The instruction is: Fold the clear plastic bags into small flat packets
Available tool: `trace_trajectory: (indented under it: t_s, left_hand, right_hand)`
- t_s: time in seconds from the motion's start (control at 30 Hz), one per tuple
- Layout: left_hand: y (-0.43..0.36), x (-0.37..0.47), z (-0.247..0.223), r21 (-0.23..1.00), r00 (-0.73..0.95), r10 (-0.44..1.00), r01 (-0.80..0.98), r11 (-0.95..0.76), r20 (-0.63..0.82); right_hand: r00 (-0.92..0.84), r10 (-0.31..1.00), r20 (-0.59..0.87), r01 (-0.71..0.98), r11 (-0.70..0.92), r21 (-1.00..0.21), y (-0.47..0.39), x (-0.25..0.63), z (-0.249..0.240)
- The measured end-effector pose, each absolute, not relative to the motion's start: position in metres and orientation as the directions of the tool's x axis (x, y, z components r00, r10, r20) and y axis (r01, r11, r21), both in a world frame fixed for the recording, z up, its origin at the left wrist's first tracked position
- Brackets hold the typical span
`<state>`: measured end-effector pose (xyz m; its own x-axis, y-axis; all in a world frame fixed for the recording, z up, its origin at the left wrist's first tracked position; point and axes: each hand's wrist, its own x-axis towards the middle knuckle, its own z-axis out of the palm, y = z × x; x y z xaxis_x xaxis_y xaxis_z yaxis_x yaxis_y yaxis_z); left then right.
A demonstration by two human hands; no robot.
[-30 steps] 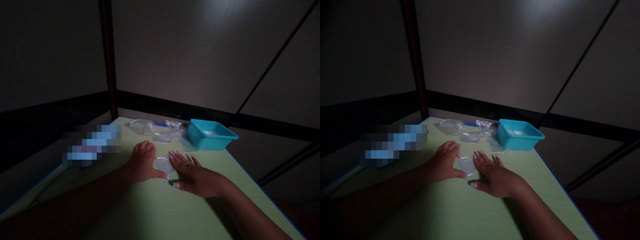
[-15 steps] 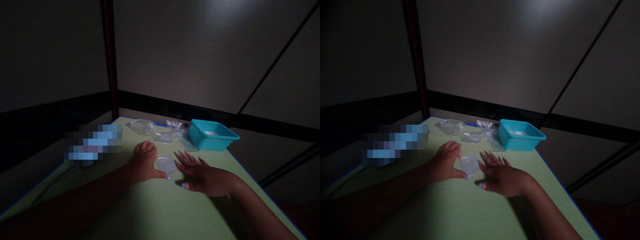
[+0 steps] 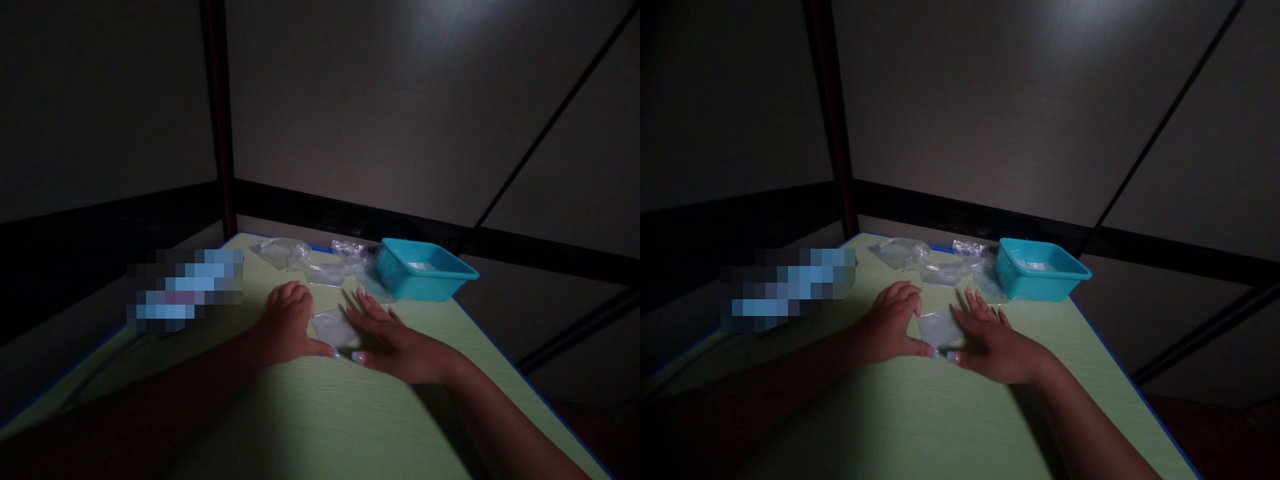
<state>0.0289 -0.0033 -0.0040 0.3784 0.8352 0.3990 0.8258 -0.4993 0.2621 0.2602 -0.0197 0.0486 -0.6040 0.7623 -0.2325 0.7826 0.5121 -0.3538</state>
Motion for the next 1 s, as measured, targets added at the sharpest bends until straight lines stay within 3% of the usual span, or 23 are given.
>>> trace_trajectory:
  t_s: [0.23, 0.43, 0.57, 0.67, 0.73, 0.8, 0.83, 0.9, 1.0]
  left_hand:
    - [-0.004, 0.031, -0.002, 0.238, 0.374, 0.839, 0.841, -0.486, 0.395]
    - [-0.003, 0.030, -0.004, 0.250, 0.373, 0.836, 0.834, -0.492, 0.402]
    - [-0.004, 0.029, -0.004, 0.260, 0.376, 0.829, 0.824, -0.504, 0.414]
    - [-0.006, 0.030, -0.001, 0.281, 0.368, 0.815, 0.807, -0.519, 0.448]
    - [-0.007, 0.031, 0.003, 0.301, 0.354, 0.801, 0.792, -0.532, 0.483]
    - [-0.008, 0.032, 0.005, 0.313, 0.346, 0.784, 0.775, -0.548, 0.515]
    - [-0.008, 0.032, 0.006, 0.314, 0.348, 0.776, 0.769, -0.557, 0.526]
    - [-0.008, 0.032, 0.006, 0.307, 0.363, 0.767, 0.760, -0.572, 0.529]
    - [-0.007, 0.031, 0.002, 0.303, 0.396, 0.766, 0.750, -0.588, 0.507]
  right_hand:
    - [-0.634, 0.765, -0.111, 0.754, 0.580, -0.308, -0.017, 0.237, 0.030]
    - [-0.530, 0.842, -0.098, 0.831, 0.493, -0.257, -0.007, 0.245, 0.021]
    - [-0.516, 0.853, -0.085, 0.833, 0.476, -0.283, -0.004, 0.249, 0.018]
    - [-0.511, 0.858, 0.057, 0.791, 0.495, -0.360, 0.001, 0.248, 0.015]
    - [-0.443, 0.860, 0.252, 0.714, 0.509, -0.481, 0.005, 0.247, 0.016]
    - [-0.289, 0.881, 0.375, 0.564, 0.473, -0.677, 0.008, 0.247, 0.020]
    - [-0.209, 0.909, 0.361, 0.448, 0.417, -0.791, 0.008, 0.247, 0.023]
    - [-0.125, 0.972, 0.197, 0.168, 0.217, -0.962, 0.007, 0.248, 0.029]
    - [-0.173, 0.983, -0.058, -0.162, -0.087, -0.983, 0.003, 0.250, 0.038]
